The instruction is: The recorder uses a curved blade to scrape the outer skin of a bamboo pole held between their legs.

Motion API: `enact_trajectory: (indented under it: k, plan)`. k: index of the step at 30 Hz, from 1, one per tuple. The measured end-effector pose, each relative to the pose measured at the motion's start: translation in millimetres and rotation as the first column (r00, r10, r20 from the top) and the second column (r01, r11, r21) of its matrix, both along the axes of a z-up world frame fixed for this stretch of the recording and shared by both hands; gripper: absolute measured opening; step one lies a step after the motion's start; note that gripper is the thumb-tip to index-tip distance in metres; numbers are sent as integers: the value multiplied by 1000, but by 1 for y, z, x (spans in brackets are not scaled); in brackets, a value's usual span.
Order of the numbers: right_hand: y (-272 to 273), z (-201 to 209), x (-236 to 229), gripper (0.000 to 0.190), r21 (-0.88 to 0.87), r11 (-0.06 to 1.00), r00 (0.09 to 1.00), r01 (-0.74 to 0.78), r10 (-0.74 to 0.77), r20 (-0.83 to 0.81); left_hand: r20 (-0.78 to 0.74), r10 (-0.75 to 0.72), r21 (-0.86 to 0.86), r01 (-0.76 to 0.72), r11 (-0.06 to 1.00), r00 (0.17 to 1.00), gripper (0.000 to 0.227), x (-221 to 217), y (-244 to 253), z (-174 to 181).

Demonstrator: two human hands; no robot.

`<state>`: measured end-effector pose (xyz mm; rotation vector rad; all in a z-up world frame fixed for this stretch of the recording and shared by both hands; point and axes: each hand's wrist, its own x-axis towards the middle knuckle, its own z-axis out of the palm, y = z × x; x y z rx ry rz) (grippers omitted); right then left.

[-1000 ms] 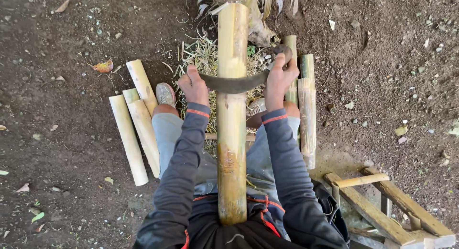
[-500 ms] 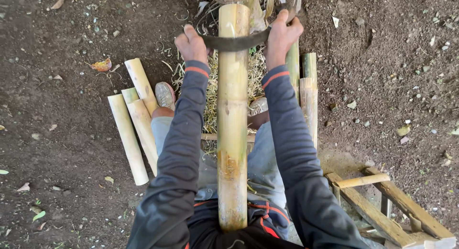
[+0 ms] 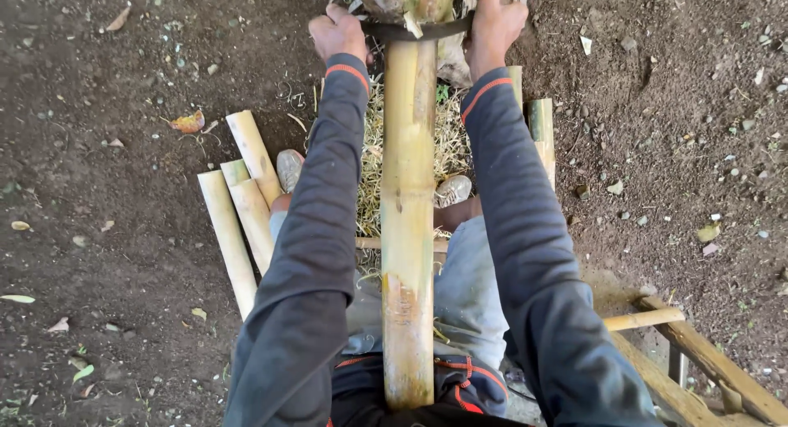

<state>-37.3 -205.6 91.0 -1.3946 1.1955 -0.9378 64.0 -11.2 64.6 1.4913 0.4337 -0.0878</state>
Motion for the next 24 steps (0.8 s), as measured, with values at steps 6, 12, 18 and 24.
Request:
enact_trajectory:
  k: [6, 12, 18, 24]
  plan:
    - [49, 49, -57, 20, 223, 974, 995, -48, 27, 93, 130, -132, -107, 146, 983, 983, 44, -45, 34, -14]
    - [92, 2, -150, 28, -182, 977, 975, -108, 140, 174, 404, -224, 212, 148, 966, 887, 58, -151, 104, 11]
    - [116, 22, -177, 31, -50, 986, 968, -160, 167, 189, 403, -236, 163, 184, 969, 884, 61, -184, 125, 14]
    - [81, -4, -144, 29, -93, 991, 991, -101, 108, 82, 377, -190, 175, 132, 976, 906, 61, -141, 96, -14]
